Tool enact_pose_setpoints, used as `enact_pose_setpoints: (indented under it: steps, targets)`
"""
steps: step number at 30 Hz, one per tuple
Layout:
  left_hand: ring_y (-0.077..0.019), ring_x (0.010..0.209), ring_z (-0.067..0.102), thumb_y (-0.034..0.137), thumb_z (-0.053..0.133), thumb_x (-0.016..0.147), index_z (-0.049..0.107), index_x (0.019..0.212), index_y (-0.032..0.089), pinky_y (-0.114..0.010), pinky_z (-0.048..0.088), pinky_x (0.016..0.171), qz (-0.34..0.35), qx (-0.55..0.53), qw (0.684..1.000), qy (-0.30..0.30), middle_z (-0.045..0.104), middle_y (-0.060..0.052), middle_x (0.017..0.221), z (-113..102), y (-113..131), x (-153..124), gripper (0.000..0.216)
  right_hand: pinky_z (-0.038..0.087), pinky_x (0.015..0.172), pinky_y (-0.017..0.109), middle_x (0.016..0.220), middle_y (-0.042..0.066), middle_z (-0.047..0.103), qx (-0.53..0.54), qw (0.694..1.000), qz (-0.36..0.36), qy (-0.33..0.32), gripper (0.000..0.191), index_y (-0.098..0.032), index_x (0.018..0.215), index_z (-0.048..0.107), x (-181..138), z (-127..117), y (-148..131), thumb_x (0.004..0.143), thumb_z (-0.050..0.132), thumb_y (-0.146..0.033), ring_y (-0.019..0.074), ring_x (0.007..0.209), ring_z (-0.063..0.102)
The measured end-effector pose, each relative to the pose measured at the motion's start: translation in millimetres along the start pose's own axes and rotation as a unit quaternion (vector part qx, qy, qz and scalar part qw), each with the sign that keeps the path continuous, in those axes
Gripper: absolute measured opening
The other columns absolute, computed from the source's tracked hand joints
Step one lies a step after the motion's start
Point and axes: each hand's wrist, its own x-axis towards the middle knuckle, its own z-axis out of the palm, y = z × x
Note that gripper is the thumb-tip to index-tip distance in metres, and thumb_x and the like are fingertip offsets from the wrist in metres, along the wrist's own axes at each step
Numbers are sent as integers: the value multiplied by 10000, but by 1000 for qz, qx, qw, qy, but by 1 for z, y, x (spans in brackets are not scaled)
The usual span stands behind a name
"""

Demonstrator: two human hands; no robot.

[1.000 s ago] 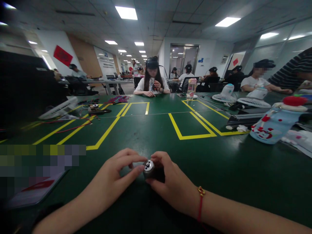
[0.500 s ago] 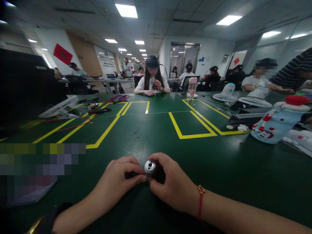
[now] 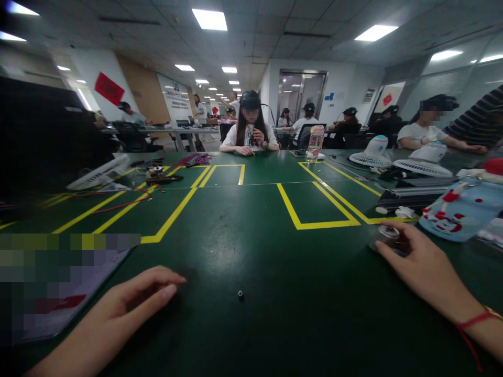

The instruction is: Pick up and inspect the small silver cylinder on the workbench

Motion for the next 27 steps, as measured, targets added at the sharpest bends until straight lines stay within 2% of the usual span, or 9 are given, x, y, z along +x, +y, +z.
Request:
enact_pose_setpoints:
  steps: [2, 4, 7, 10, 13, 15, 18, 24, 27]
  targets:
    - [-228, 906, 637, 399, 543, 892, 686, 938, 272, -289, 497, 740, -7, -12, 1000, 3, 697, 4, 911, 0, -4, 0, 196, 510, 646, 328, 1112, 164, 607, -34, 999, -21, 19, 563, -208, 1257, 497, 3, -1, 10, 831, 476, -576, 213, 786, 644]
    - [-237, 915, 638, 404, 540, 887, 688, 917, 270, -289, 500, 735, -10, -15, 1000, 5, 704, 0, 908, 2, -3, 1, 202, 498, 814, 409, 1199, 194, 561, -66, 990, -74, 103, 651, -169, 1252, 506, 2, 4, 3, 769, 541, -604, 303, 1037, 594]
    - [-243, 892, 643, 405, 533, 884, 689, 898, 259, -289, 500, 702, -13, -8, 1000, 3, 704, -10, 897, 4, -1, 3, 214, 312, 1030, 548, 1351, 157, 452, -62, 961, -207, 171, 662, -189, 1245, 544, -15, 19, -42, 723, 603, -592, 356, 1278, 392]
    - [-237, 881, 644, 397, 533, 890, 684, 895, 259, -293, 494, 720, -3, 5, 1000, 0, 697, -8, 899, 3, 0, 2, 204, 305, 1019, 514, 1304, 42, 507, 14, 936, -352, -3, 384, -329, 1153, 623, -47, 34, -118, 807, 587, -491, 270, 1226, 431]
    - [-224, 853, 648, 381, 532, 899, 685, 857, 258, -294, 485, 743, 11, 14, 1000, -3, 686, 0, 874, 1, 0, 1, 201, 344, 959, 448, 1216, 19, 554, 91, 905, -386, -154, 296, -374, 1084, 662, -74, 45, -183, 826, 581, -494, 227, 1133, 468]
    - [-218, 846, 650, 364, 528, 903, 687, 835, 257, -292, 480, 752, 18, 16, 1000, -1, 681, 4, 863, 0, 1, 0, 204, 360, 911, 411, 1086, 21, 593, 122, 893, -385, -197, 214, -345, 966, 697, -78, 46, -203, 853, 556, -460, 191, 1023, 503]
    - [-217, 856, 651, 351, 517, 905, 688, 822, 255, -288, 480, 755, 22, 15, 1000, 2, 683, 2, 866, -1, 2, -2, 213, 378, 877, 386, 991, 35, 609, 131, 914, -348, -160, 218, -277, 909, 685, -61, 36, -186, 877, 518, -413, 172, 953, 528]
    - [-223, 831, 647, 368, 504, 907, 688, 824, 247, -298, 489, 736, 21, 21, 1000, -6, 668, -9, 848, 5, 1, 0, 236, 417, 858, 347, 1067, 79, 614, 12, 988, -144, 59, 346, -201, 963, 642, -7, -14, -69, 861, 472, -485, 195, 986, 553]
    - [-217, 824, 647, 367, 489, 913, 687, 822, 248, -291, 486, 725, 32, 21, 999, -6, 664, -8, 851, 5, 0, -1, 248, 422, 794, 345, 1067, 106, 625, -45, 998, -8, 42, 414, -182, 1000, 638, 3, -29, -30, 878, 412, -507, 193, 904, 576]
